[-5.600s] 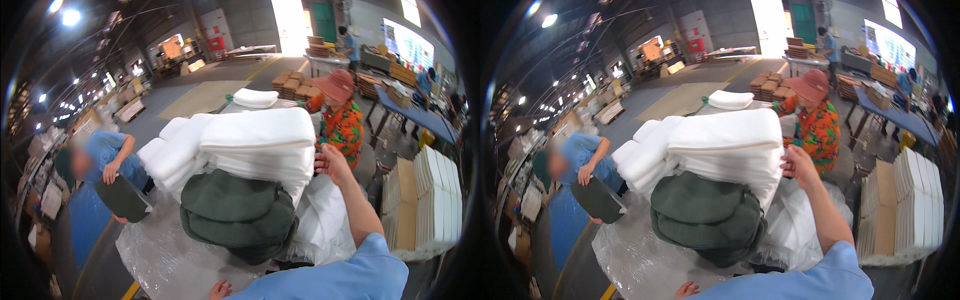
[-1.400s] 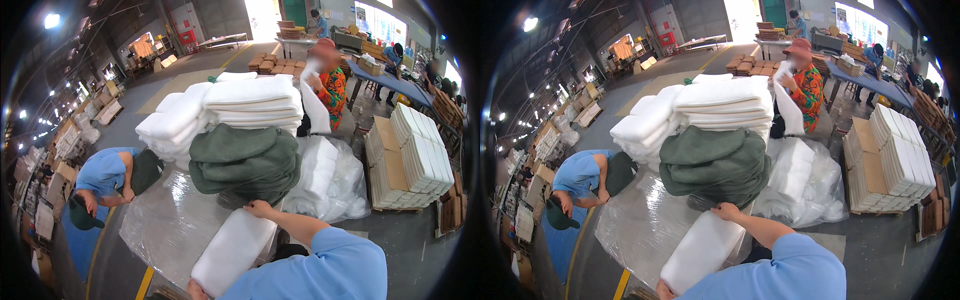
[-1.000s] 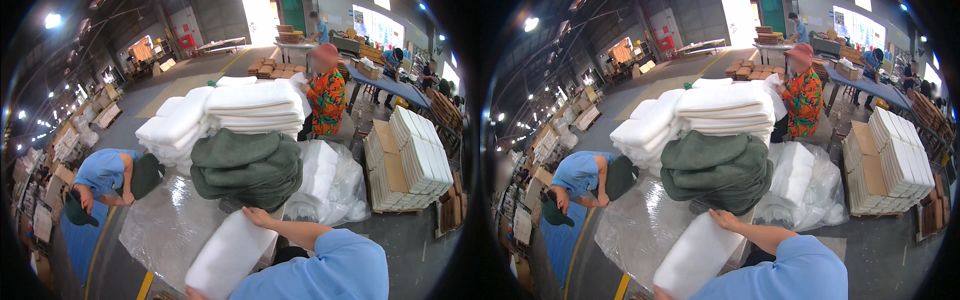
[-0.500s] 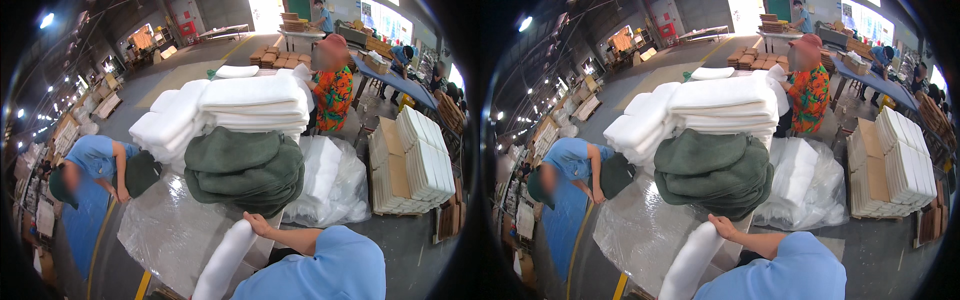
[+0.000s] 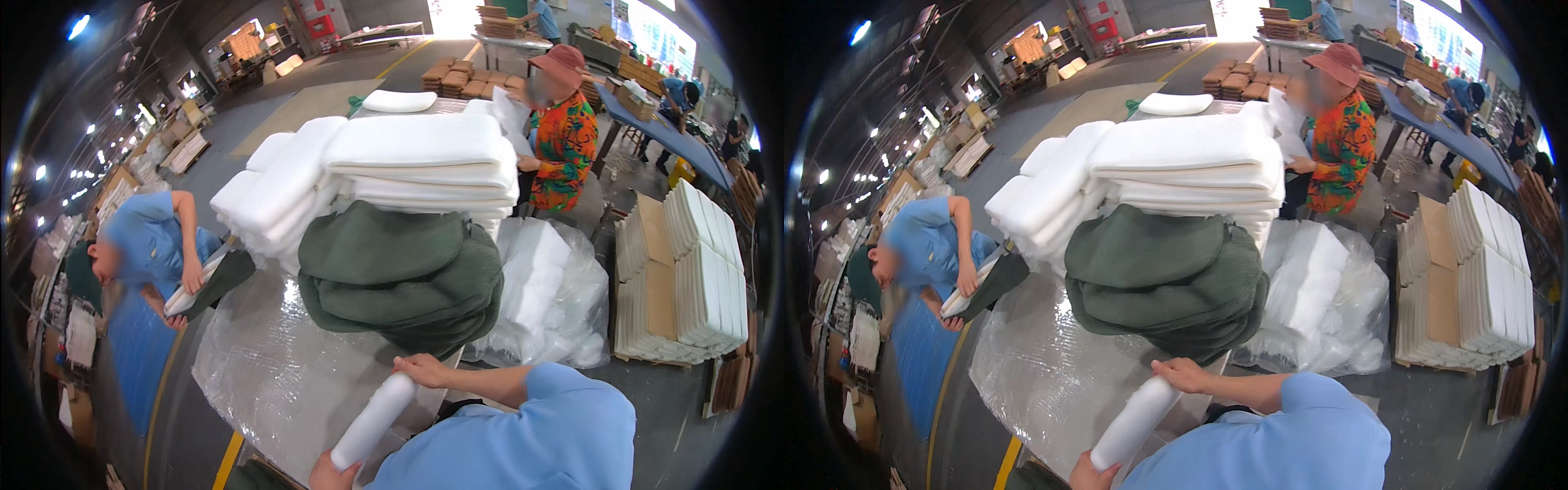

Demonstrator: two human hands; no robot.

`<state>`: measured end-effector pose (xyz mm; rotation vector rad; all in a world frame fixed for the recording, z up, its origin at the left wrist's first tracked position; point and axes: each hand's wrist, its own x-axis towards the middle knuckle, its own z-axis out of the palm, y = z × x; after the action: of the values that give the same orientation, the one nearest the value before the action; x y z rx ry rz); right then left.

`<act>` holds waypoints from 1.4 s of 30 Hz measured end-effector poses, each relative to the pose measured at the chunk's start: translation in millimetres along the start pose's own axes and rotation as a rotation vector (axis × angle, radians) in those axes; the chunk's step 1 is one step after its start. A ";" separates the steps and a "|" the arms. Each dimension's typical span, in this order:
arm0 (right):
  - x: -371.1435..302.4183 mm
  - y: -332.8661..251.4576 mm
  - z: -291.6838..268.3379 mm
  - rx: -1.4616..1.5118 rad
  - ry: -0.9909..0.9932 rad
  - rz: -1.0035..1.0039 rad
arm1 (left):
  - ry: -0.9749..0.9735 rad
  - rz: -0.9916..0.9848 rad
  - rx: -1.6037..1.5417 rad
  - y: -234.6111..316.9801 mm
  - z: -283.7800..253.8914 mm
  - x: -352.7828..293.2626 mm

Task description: The person inserts white foam inserts into green fabric covers, folds and smooths the edges, and stacks the finished items on a pallet. A coworker performs similar actions across the table.

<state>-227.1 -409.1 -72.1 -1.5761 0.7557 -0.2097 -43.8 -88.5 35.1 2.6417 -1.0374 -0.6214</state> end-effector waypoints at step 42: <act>129.0 -202.6 -107.1 -1.012 0.446 -0.411 | 0.066 0.176 0.026 -12.8 3.1 -0.8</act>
<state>-118.5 -577.0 98.7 -2.7067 0.9368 -0.5484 -38.2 -78.9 28.0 2.5374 -1.2482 -0.4825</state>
